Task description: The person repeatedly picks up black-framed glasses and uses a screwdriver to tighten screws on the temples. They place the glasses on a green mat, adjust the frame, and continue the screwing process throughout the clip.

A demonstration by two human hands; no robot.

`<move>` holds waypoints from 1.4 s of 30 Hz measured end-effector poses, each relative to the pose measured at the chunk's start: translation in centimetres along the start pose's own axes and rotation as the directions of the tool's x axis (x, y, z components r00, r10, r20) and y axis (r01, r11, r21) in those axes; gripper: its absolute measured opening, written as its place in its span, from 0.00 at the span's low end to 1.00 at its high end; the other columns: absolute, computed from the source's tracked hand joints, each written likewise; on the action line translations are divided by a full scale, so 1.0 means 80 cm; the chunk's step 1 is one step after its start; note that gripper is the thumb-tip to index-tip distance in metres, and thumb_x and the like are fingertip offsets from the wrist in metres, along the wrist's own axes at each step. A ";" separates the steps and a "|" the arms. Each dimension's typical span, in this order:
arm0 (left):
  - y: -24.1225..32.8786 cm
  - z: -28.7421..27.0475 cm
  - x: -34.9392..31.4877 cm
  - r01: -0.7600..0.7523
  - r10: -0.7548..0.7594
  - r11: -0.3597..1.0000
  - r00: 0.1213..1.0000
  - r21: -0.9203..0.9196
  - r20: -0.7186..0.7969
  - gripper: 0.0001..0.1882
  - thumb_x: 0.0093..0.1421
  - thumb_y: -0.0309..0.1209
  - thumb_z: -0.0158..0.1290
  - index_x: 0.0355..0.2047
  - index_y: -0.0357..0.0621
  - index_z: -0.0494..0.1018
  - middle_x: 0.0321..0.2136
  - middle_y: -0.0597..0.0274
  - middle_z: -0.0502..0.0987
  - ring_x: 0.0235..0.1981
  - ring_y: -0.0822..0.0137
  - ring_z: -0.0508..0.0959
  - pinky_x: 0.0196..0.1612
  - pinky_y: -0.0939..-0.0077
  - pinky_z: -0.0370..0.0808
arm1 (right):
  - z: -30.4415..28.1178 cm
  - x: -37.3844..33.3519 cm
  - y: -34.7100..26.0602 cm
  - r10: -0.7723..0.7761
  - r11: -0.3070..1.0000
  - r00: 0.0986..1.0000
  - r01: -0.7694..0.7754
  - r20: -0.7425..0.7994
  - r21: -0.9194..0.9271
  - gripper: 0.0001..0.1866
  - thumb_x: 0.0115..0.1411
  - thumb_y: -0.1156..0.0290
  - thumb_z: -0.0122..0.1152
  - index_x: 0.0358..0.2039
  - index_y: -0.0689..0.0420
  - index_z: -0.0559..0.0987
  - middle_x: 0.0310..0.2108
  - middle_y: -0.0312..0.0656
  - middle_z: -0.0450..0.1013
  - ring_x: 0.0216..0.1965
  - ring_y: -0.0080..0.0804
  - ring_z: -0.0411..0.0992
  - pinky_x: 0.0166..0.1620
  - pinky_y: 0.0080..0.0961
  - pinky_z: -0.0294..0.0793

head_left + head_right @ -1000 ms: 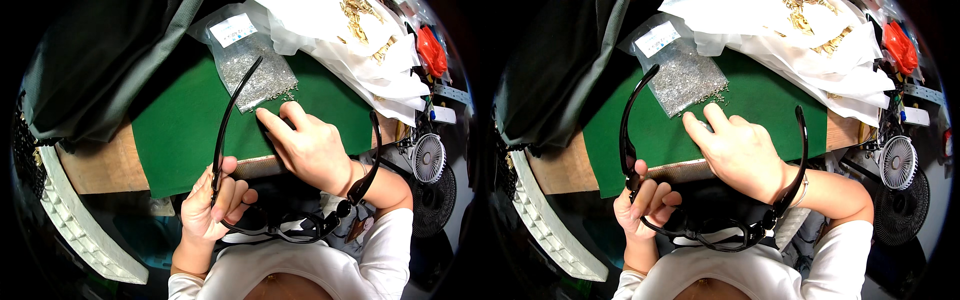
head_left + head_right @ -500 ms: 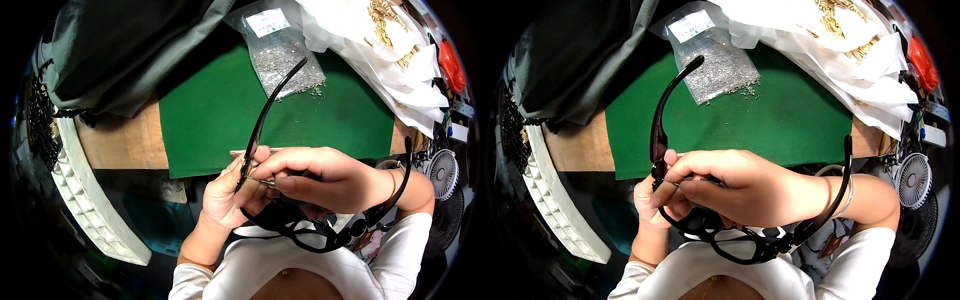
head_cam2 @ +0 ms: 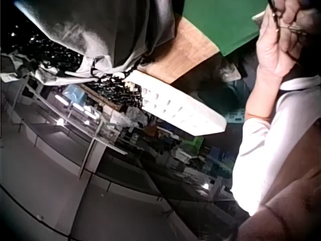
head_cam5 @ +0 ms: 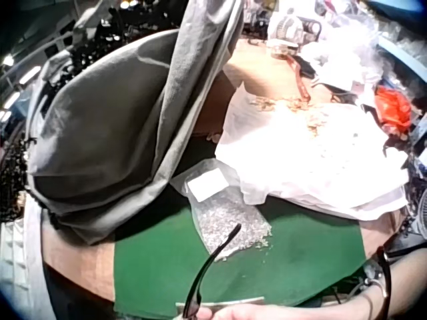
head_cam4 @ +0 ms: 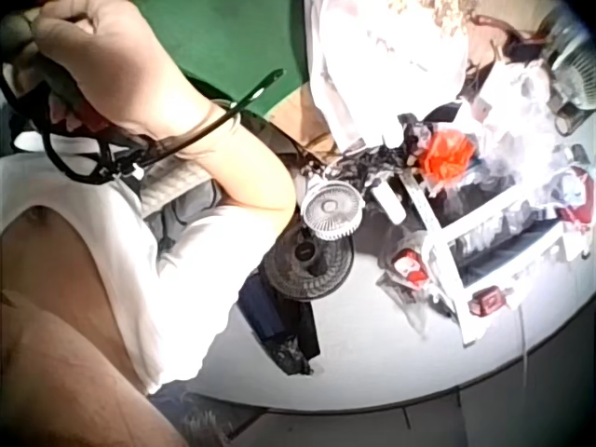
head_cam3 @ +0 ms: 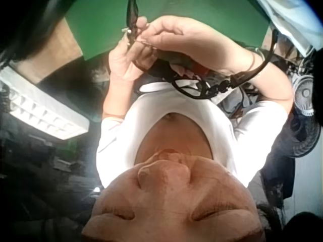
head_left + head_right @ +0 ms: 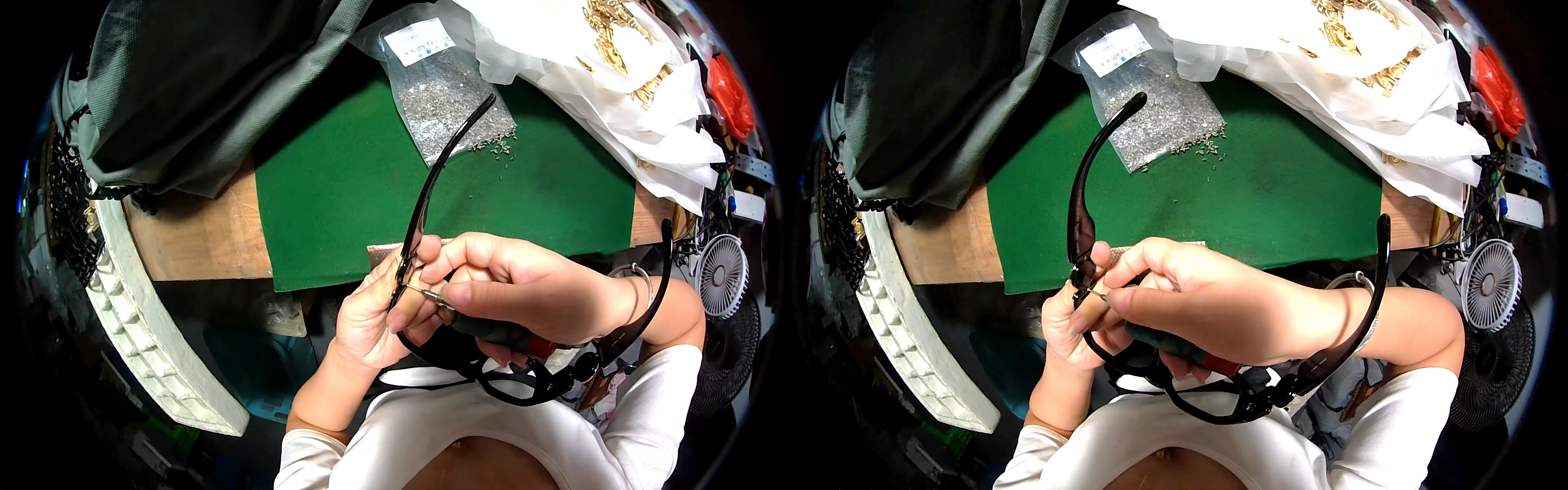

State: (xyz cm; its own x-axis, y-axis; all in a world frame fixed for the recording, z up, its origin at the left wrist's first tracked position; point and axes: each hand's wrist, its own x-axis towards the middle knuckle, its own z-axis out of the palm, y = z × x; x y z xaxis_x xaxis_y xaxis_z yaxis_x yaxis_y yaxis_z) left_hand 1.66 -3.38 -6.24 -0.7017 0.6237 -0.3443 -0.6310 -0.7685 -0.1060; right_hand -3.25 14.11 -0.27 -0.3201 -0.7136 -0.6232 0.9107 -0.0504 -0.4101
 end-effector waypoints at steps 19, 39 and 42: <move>0.037 0.015 -0.019 -0.092 0.575 -0.660 0.576 0.745 0.581 0.20 0.54 0.17 0.43 0.49 0.38 0.65 0.26 0.61 0.69 0.24 0.73 0.70 0.28 0.84 0.70 | -0.055 0.033 -0.014 -0.685 0.272 0.728 0.241 -0.011 -0.932 0.12 0.53 0.69 0.52 0.35 0.63 0.70 0.27 0.46 0.68 0.30 0.38 0.67 0.35 0.28 0.66; 0.336 0.112 -0.120 0.170 0.851 -0.519 0.009 0.838 0.525 0.19 0.57 0.32 0.47 0.46 0.33 0.64 0.35 0.57 0.73 0.34 0.72 0.72 0.38 0.79 0.69 | -0.039 0.020 -0.023 -0.645 0.368 0.749 0.132 -0.151 -0.921 0.10 0.51 0.74 0.55 0.34 0.63 0.71 0.27 0.44 0.67 0.29 0.33 0.67 0.34 0.24 0.66; 0.369 0.138 -0.095 0.034 0.909 -0.410 0.097 0.912 0.405 0.19 0.55 0.31 0.50 0.45 0.32 0.65 0.31 0.58 0.74 0.28 0.75 0.73 0.30 0.81 0.70 | -0.027 0.019 -0.028 -0.670 0.251 0.740 0.163 -0.050 -0.954 0.11 0.50 0.73 0.56 0.35 0.63 0.72 0.29 0.44 0.68 0.31 0.34 0.68 0.35 0.24 0.67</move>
State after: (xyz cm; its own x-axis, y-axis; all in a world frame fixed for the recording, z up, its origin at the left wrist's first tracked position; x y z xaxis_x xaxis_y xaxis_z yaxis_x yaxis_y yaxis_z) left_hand -15.29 -29.25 3.54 -0.7759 -0.5801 0.2479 -0.0670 0.4665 0.8820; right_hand -6.39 14.64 -1.74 -0.8605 -0.4597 -0.2198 -0.0725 0.5374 -0.8402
